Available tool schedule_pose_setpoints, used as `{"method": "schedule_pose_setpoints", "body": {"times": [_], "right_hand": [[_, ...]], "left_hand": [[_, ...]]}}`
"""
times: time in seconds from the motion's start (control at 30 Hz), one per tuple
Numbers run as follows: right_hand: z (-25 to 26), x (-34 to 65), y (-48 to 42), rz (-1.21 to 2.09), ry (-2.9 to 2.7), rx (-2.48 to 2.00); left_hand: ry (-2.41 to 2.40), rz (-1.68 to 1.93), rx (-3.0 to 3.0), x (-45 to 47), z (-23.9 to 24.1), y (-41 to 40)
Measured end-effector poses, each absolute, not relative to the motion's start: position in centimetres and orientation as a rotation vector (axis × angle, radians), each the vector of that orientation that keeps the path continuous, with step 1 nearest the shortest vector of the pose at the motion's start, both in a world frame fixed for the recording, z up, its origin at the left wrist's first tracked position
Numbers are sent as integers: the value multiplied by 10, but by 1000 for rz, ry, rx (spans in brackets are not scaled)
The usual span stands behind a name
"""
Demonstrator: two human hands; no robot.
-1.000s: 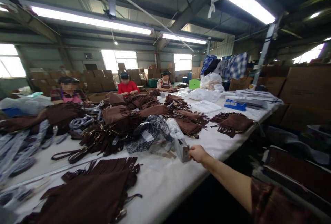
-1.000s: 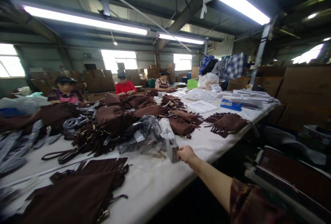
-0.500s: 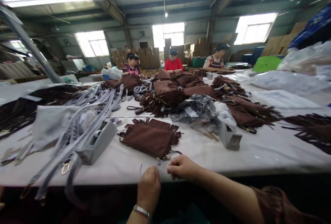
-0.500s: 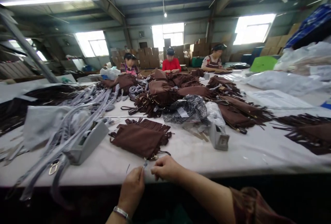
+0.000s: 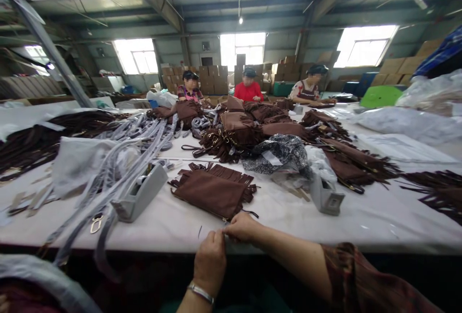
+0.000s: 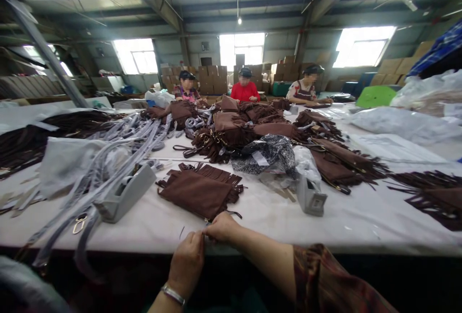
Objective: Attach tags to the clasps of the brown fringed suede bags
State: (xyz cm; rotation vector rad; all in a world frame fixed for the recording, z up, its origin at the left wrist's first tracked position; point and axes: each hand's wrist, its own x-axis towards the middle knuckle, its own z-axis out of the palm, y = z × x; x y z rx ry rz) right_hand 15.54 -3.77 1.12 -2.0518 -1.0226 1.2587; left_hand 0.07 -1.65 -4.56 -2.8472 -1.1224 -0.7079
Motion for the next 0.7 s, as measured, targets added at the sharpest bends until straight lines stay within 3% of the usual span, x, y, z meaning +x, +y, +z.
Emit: {"method": "schedule_pose_setpoints", "body": {"times": [0.2, 0.43, 0.57, 0.7], "right_hand": [[29, 154, -33, 1370, -1054, -2131], [9, 159, -43, 1364, -985, -1950], [6, 158, -51, 1321, -974, -1905], [1, 156, -54, 1204, -1013, -1900]], "left_hand": [[-1207, -791, -2927, -3, -52, -16], [-1345, -799, -3064, 0, -35, -12], [-1988, -878, -3236, 9, -18, -11], [-3247, -1195, -3137, 14, -5, -12]]}}
